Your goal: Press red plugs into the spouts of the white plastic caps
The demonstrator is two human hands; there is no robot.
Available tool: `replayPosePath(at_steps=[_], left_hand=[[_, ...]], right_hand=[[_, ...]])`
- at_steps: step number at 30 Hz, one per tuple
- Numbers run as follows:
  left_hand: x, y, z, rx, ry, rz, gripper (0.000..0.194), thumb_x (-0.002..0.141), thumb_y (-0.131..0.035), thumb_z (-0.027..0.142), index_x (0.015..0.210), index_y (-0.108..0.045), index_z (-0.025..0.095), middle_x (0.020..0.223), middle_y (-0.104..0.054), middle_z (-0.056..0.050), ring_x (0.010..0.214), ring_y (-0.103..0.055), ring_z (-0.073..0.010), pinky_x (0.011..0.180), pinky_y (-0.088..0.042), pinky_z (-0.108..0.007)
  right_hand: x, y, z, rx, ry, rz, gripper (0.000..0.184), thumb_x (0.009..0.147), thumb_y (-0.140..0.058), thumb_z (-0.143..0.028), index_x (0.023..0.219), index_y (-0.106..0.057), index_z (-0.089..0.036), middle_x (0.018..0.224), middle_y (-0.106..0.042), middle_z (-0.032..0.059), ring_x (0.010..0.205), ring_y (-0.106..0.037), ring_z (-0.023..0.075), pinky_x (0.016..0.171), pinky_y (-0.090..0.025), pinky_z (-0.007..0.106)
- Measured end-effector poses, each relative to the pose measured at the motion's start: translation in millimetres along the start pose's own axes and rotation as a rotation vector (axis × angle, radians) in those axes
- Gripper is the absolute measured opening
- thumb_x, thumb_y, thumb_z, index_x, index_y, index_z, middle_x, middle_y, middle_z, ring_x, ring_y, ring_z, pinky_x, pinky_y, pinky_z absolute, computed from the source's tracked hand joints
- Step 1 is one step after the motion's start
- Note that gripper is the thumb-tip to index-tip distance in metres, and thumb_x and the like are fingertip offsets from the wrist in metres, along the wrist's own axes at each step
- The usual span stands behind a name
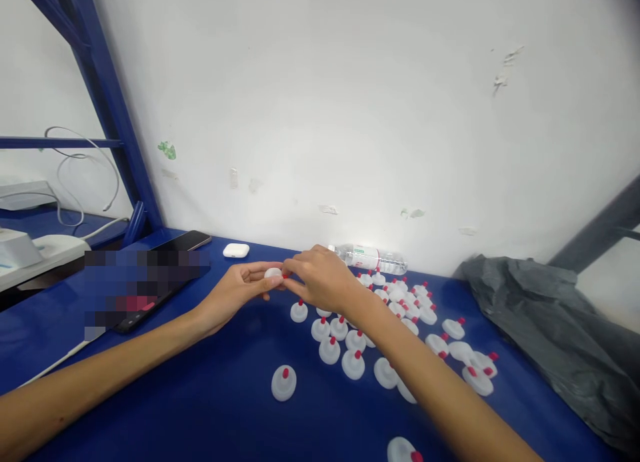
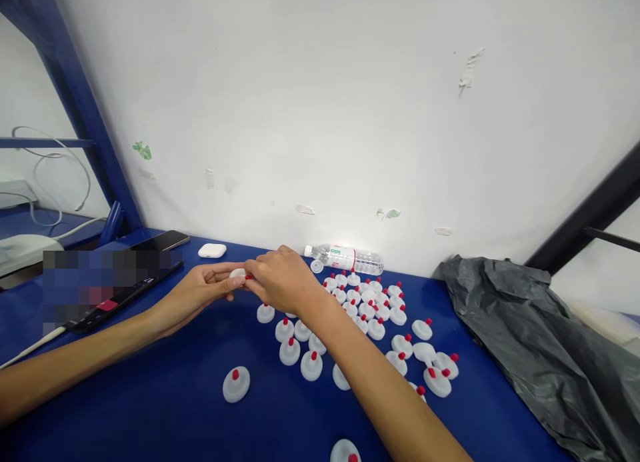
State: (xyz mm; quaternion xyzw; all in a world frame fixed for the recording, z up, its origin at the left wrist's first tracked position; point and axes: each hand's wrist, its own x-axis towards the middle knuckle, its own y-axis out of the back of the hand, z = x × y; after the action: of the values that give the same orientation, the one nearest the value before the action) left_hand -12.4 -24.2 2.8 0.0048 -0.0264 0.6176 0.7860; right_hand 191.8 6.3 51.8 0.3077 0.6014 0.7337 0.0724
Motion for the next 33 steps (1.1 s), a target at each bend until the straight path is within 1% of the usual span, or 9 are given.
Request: replayPosePath(at_steps=[3, 6, 8, 15, 20, 23, 27, 30, 33], left_hand=[[-2.7, -2.9, 4.1, 0.009, -0.012, -0.050, 0.045, 0.086, -0.080, 0.040, 0.125, -0.071, 0.021, 0.112, -0.076, -0.009, 0.099, -0.064, -0.0213, 0.076, -0.046, -0.028], [-6.0, -4.5, 6.3, -0.045, 0.008, -0.134, 0.035, 0.093, -0.073, 0.038, 0.123, -0.073, 0.021, 0.114, -0.075, -0.009, 0.102, -0.064, -0.0204, 0.080, -0.046, -0.028], [-7.2, -4.7, 6.1, -0.077, 0.013, -0.160, 0.030, 0.094, -0.071, 0.036, 0.120, -0.074, 0.021, 0.115, -0.075, -0.009, 0.100, -0.064, -0.0194, 0.081, -0.047, -0.028], [-6.9, -4.6, 5.2, -0.064, -0.018, -0.151, 0.032, 0.094, -0.071, 0.035, 0.123, -0.073, 0.021, 0.114, -0.074, -0.009, 0.102, -0.062, -0.0207, 0.083, -0.049, -0.030], [-7.1, -6.0, 6.7, -0.050, -0.036, -0.154, 0.031, 0.093, -0.072, 0.038, 0.117, -0.076, 0.019, 0.112, -0.074, -0.009, 0.097, -0.062, -0.0200, 0.080, -0.051, -0.030], [-6.3, -5.6, 5.2, -0.028, -0.017, -0.133, 0.032, 0.090, -0.073, 0.041, 0.112, -0.078, 0.019, 0.105, -0.075, -0.009, 0.091, -0.063, -0.0187, 0.075, -0.052, -0.027], [-5.1, -3.7, 3.0, 0.009, 0.001, -0.124, 0.031, 0.085, -0.078, 0.035, 0.112, -0.078, 0.019, 0.097, -0.076, -0.008, 0.083, -0.063, -0.0168, 0.066, -0.051, -0.023], [-5.5, -2.5, 3.7, 0.038, -0.005, -0.132, 0.032, 0.083, -0.078, 0.030, 0.113, -0.078, 0.018, 0.096, -0.077, -0.008, 0.079, -0.063, -0.0162, 0.060, -0.052, -0.022], [-6.4, -2.4, 5.3, 0.074, -0.023, -0.139, 0.031, 0.085, -0.076, 0.029, 0.114, -0.077, 0.018, 0.099, -0.077, -0.009, 0.078, -0.064, -0.0170, 0.056, -0.052, -0.021]], right_hand=[[0.7, 2.4, -3.6, -0.020, 0.007, -0.013, 0.012, 0.100, -0.058, -0.025, 0.097, -0.066, -0.016, 0.088, -0.073, 0.0047, 0.078, -0.063, 0.0183, 0.079, -0.037, 0.033], [1.8, 3.5, -6.0, -0.029, 0.022, -0.029, 0.011, 0.099, -0.058, -0.023, 0.095, -0.065, -0.016, 0.086, -0.072, 0.0049, 0.077, -0.062, 0.0180, 0.078, -0.037, 0.033], [2.2, 3.5, -6.6, -0.029, 0.025, -0.037, 0.010, 0.099, -0.058, -0.023, 0.095, -0.064, -0.016, 0.087, -0.072, 0.0050, 0.076, -0.062, 0.0175, 0.076, -0.036, 0.033], [2.0, 3.1, -7.0, -0.025, 0.041, -0.049, 0.014, 0.101, -0.056, -0.025, 0.096, -0.065, -0.016, 0.088, -0.073, 0.0044, 0.075, -0.061, 0.0166, 0.074, -0.037, 0.032], [3.2, 1.8, -9.5, -0.026, 0.058, -0.054, 0.012, 0.099, -0.057, -0.023, 0.096, -0.066, -0.017, 0.086, -0.073, 0.0039, 0.073, -0.061, 0.0168, 0.072, -0.035, 0.032], [4.2, 1.1, -12.4, -0.027, 0.074, -0.065, 0.010, 0.097, -0.058, -0.022, 0.095, -0.067, -0.017, 0.085, -0.073, 0.0041, 0.073, -0.062, 0.0167, 0.071, -0.035, 0.032], [4.5, 1.8, -14.3, -0.026, 0.081, -0.076, 0.010, 0.097, -0.058, -0.022, 0.095, -0.067, -0.017, 0.084, -0.073, 0.0040, 0.072, -0.062, 0.0163, 0.071, -0.034, 0.032], [4.1, 4.8, -14.2, -0.021, 0.086, -0.089, 0.011, 0.097, -0.059, -0.024, 0.094, -0.067, -0.017, 0.082, -0.073, 0.0030, 0.071, -0.061, 0.0164, 0.071, -0.034, 0.032], [3.8, 7.6, -14.8, -0.012, 0.077, -0.086, 0.012, 0.095, -0.062, -0.026, 0.090, -0.067, -0.017, 0.082, -0.072, 0.0024, 0.071, -0.061, 0.0162, 0.072, -0.034, 0.032]])
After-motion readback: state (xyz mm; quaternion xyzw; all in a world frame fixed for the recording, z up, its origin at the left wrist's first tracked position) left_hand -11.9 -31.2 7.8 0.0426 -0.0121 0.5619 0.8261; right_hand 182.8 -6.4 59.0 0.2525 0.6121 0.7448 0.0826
